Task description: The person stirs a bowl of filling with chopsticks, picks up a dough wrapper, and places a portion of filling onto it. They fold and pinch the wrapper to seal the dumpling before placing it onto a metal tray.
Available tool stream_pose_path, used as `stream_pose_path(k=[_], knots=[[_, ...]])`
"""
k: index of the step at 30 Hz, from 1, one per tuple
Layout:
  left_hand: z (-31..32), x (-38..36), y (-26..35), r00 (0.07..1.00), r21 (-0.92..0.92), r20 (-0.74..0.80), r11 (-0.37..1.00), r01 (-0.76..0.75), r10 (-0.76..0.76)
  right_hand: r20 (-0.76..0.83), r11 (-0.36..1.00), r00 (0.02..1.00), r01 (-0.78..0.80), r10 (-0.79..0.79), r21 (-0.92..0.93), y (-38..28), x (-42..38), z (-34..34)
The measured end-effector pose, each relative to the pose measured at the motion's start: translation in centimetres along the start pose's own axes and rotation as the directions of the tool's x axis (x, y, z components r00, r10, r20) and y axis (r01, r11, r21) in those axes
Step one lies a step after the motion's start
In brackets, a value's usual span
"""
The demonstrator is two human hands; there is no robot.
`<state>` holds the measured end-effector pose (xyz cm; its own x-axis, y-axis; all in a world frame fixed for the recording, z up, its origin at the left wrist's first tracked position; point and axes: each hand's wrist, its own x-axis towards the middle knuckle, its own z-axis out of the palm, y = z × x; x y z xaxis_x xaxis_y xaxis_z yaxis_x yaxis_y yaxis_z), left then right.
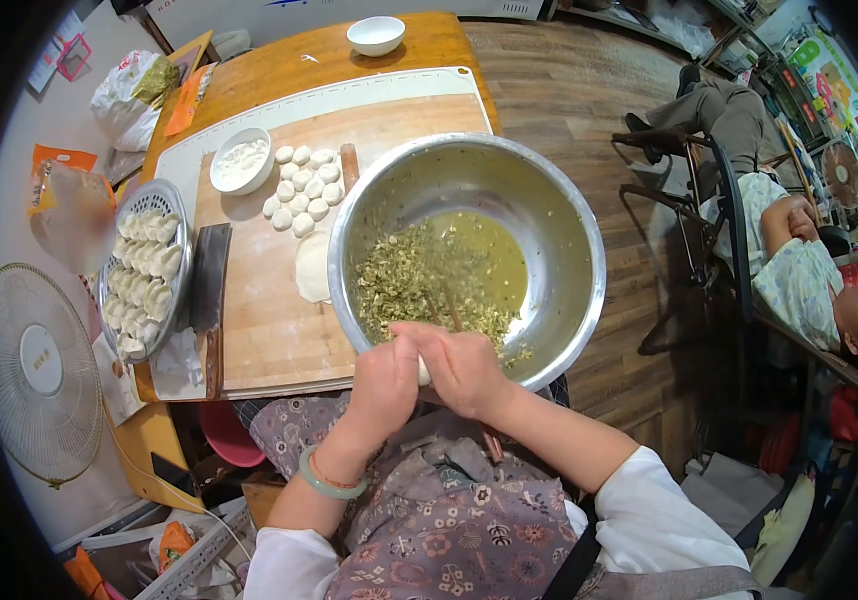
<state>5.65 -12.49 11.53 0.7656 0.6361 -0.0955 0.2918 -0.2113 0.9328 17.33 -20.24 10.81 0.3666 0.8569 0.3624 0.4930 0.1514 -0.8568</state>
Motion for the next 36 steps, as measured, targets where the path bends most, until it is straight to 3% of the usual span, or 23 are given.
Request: stream_pose_path(k=[1, 2, 3, 4, 5, 6, 8, 10, 11, 12, 14, 16, 20, 22, 23, 25, 30, 32, 36], knots=[[-0.2, 0.1, -0.2, 0.984, -0.13, 0.053, 0.976, 0.173, -0.168, 0.158, 0.98, 0.973, -0.183, 0.17, 0.072, -0.2, 0.2, -0.4], [-0.8, 0.1, -0.1, 0.985, -0.129, 0.051, 0.977, 0.171, -0.166, 0.322, 0.923, 0.893, -0.367, 0.316, 0.113, -0.4, 0.4, -0.7], [-1.8, 0.4, 0.5, 0.954, -0.407, 0.175, 0.864, 0.297, -0.245, 0.322, 0.924, 0.894, -0.365, 0.313, 0.114, -1.0, 0.6, -1.2], [-2.6, 0.5, 0.7, 0.909, -0.628, 0.313, 0.658, 0.417, -0.277, 0.373, 0.805, 0.87, -0.459, 0.322, 0.377, -1.9, 0.8, -1.6], [-3.1, 0.3, 0.5, 0.924, -0.678, 0.345, 0.636, 0.367, -0.165, 0.426, 0.606, 0.85, -0.522, 0.311, 0.599, -2.4, 1.0, -1.8], [-3.0, 0.1, 0.8, 0.926, -0.675, 0.339, 0.644, 0.36, -0.163, 0.425, 0.608, 0.854, -0.515, 0.301, 0.605, -2.1, 0.9, -1.8], [-2.3, -0.1, 1.4, 0.988, -0.482, 0.094, 0.874, -0.062, 0.123, 0.518, 0.606, 0.799, -0.583, 0.305, 0.542, -1.3, 0.2, -1.7], [-2.8, -0.2, 2.7, 0.984, -0.435, 0.121, 0.898, -0.067, 0.133, 0.468, 0.568, 0.828, -0.555, 0.31, 0.607, -1.4, -0.1, -1.2], [-3.2, 0.0, 3.3, 0.95, -0.022, 0.074, 0.953, -0.301, 0.302, 0.495, 0.571, 0.815, -0.569, 0.3, 0.592, -1.0, -0.2, -1.0], [-3.4, 0.0, 3.7, 0.88, 0.398, 0.102, 0.792, -0.463, 0.464, 0.524, 0.573, 0.801, -0.584, 0.29, 0.575, -0.9, -0.2, -0.8], [-3.4, -0.4, 4.3, 0.881, 0.472, 0.159, 0.749, -0.464, 0.446, 0.472, 0.536, 0.824, -0.563, 0.313, 0.628, -1.9, 0.0, -0.9], [-3.3, -1.0, 5.4, 0.908, 0.709, 0.101, 0.611, -0.353, 0.407, 0.512, 0.483, 0.772, -0.636, 0.377, 0.602, -1.5, -0.2, -1.2], [-3.0, -1.3, 5.3, 0.932, 0.615, -0.008, 0.737, -0.28, 0.361, 0.466, 0.432, 0.794, -0.605, 0.391, 0.669, -1.3, -0.5, -0.5], [-3.1, -1.4, 5.3, 0.906, 0.51, -0.125, 0.81, -0.29, 0.404, 0.453, 0.496, 0.805, -0.593, 0.383, 0.635, -1.6, -0.3, -0.5], [-3.3, -1.4, 5.1, 0.906, 0.509, -0.128, 0.811, -0.289, 0.404, 0.455, 0.497, 0.804, -0.594, 0.383, 0.632, -1.5, -0.3, -0.5], [-4.1, -1.6, 4.3, 0.822, 0.489, -0.031, 0.726, -0.484, 0.569, 0.325, 0.624, 0.882, -0.471, 0.341, 0.623, -1.2, -0.6, 0.2], [-4.6, -1.9, 4.1, 0.821, 0.519, -0.031, 0.711, -0.474, 0.57, 0.39, 0.621, 0.83, -0.558, 0.4, 0.55, -1.8, -0.2, 0.4], [-4.7, -2.1, 3.4, 0.817, 0.51, -0.043, 0.716, -0.477, 0.575, 0.371, 0.695, 0.838, -0.541, 0.401, 0.472, -2.2, 0.0, 0.5], [-6.6, -0.8, 2.2, 0.833, 0.575, -0.078, 0.707, -0.411, 0.548, 0.483, 0.604, 0.778, -0.622, 0.402, 0.499, -1.6, 0.5, 1.0]])
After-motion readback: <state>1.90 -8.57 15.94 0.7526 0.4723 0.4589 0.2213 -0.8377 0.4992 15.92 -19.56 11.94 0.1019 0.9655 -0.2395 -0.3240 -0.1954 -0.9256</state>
